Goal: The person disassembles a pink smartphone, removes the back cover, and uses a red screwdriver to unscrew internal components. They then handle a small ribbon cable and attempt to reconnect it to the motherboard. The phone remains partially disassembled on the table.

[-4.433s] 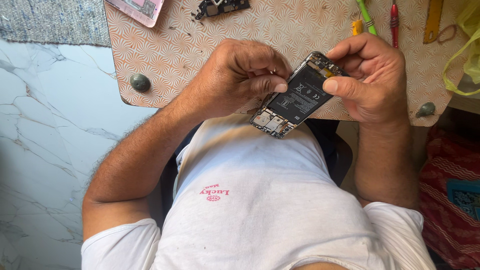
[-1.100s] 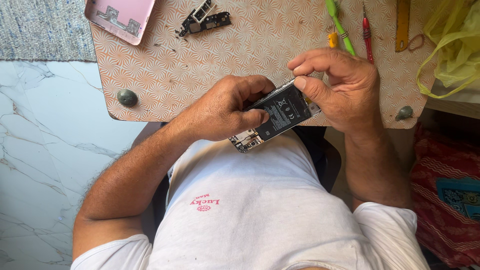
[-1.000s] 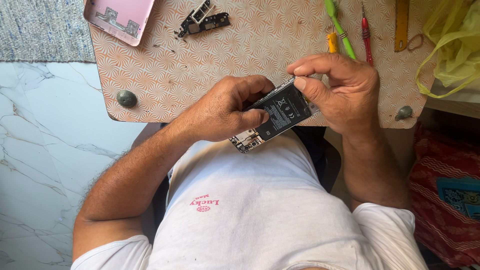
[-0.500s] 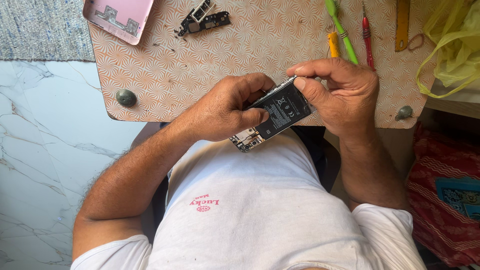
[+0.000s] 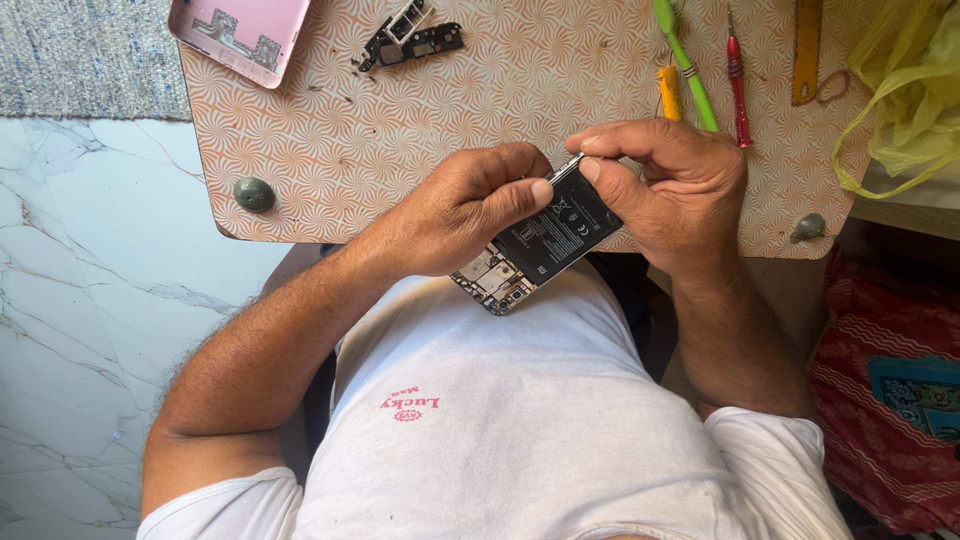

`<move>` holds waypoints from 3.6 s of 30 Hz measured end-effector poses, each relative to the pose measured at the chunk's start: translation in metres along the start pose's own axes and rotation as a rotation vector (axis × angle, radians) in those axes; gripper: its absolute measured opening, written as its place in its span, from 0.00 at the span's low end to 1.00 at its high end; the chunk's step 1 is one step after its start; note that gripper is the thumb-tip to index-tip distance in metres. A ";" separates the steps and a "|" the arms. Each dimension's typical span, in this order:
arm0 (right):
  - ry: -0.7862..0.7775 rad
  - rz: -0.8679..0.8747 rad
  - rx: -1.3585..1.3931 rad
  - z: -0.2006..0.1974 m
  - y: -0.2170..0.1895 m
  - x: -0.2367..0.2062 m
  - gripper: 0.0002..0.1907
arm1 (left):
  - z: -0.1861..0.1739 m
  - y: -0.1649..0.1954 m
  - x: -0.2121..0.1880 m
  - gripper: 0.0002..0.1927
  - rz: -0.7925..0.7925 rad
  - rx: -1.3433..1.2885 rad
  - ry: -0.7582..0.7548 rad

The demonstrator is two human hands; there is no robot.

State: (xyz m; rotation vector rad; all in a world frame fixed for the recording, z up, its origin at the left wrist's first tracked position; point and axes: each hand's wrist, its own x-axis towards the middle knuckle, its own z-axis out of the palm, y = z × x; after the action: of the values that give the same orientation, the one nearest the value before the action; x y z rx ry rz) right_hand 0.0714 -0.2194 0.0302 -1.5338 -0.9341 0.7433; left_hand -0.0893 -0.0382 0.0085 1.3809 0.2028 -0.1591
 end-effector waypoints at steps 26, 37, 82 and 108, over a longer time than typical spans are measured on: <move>-0.022 -0.021 0.037 0.002 0.001 0.004 0.07 | 0.002 0.006 0.002 0.18 0.029 0.147 0.111; 0.008 0.064 0.131 0.006 0.007 0.008 0.18 | 0.001 0.020 0.004 0.14 0.076 0.283 0.219; -0.045 0.241 0.334 0.002 0.009 -0.003 0.18 | 0.017 0.019 0.000 0.07 0.181 0.099 0.364; -0.068 0.223 0.241 0.006 0.000 -0.005 0.21 | 0.007 0.011 0.004 0.13 0.066 -0.224 0.244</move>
State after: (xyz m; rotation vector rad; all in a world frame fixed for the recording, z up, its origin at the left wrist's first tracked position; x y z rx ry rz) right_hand 0.0640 -0.2208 0.0293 -1.4186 -0.7006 1.0349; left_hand -0.0828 -0.0427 0.0194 1.1798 0.3668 0.0866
